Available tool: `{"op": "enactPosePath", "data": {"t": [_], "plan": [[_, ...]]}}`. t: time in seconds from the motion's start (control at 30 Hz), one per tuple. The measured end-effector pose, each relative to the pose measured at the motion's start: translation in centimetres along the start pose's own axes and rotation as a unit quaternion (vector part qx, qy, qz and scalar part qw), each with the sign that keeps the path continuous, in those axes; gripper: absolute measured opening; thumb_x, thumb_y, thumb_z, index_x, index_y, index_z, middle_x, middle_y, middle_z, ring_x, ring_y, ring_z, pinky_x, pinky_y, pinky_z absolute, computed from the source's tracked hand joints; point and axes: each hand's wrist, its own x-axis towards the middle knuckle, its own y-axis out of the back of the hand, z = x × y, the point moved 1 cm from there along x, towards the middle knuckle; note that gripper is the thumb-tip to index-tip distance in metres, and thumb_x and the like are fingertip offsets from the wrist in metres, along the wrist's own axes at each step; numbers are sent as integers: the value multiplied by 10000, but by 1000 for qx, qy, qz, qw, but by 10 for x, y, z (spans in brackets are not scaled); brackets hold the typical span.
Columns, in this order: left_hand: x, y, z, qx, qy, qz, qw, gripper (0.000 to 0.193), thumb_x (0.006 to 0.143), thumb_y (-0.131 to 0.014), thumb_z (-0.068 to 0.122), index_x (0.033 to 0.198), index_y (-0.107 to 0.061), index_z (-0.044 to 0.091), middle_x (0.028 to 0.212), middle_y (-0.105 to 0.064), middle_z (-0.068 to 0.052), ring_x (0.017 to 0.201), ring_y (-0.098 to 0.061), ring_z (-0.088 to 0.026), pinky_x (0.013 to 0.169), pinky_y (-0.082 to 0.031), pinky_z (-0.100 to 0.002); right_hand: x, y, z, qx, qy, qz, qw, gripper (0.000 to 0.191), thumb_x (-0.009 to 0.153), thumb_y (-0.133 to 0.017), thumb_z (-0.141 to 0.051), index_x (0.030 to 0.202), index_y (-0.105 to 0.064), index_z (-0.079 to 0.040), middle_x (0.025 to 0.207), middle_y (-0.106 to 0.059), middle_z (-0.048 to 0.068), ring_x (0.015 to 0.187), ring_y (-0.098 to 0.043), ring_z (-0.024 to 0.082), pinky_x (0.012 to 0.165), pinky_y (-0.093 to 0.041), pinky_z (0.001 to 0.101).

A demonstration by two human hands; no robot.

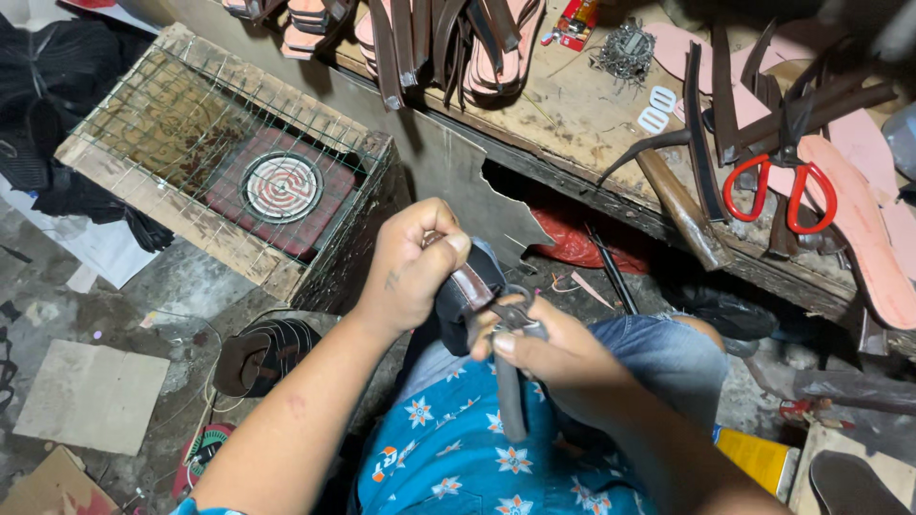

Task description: The person sits on the floor holding a shoe upper mounted on a wooden last. They pull and press the upper material over the last, use pincers to grip and tuck the edges, and hammer the sole edge and toe area to set the material in place, then flex and check the shoe before setting it down.

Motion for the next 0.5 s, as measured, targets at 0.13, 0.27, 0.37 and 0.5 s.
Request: {"op": "enactPosePath", "data": {"t": [0.13, 0.27, 0.37, 0.5], "plan": [[-7, -8, 6, 31, -9, -27, 999, 140, 890, -633, 149, 817, -572, 46, 771, -581, 7, 719, -512, -58, 648, -442, -251, -15, 8, -28, 30, -111, -39, 993, 363, 920, -606, -271, 1222, -649, -75, 1049, -732, -20, 938, -618, 91, 836, -500, 272], [-7, -14, 10, 74, -31, -45, 996, 172, 883, -659, 180, 807, -585, 45, 744, -575, 0, 713, -526, -62, 644, -448, -262, -19, 1, -37, -66, -214, 46, 973, 344, 882, -621, -297, 1153, -630, -85, 834, -675, 75, 771, -611, 162, 703, -496, 349], [-2, -22, 10, 45, 7, -32, 998, 207, 883, -668, 207, 795, -577, 43, 719, -590, -1, 675, -518, -65, 604, -445, -271, -16, -1, -34, -229, -148, 113, 955, 333, 882, -598, -318, 1110, -628, -77, 839, -698, 87, 786, -646, 183, 752, -544, 370], [2, -26, 14, 86, -29, -5, 996, 227, 883, -681, 214, 782, -573, 41, 707, -587, -18, 670, -534, -89, 610, -454, -285, -25, 6, -36, -339, 43, 84, 936, 372, 913, -624, -270, 1201, -605, -34, 984, -686, 150, 936, -653, 310, 840, -496, 451]]}}
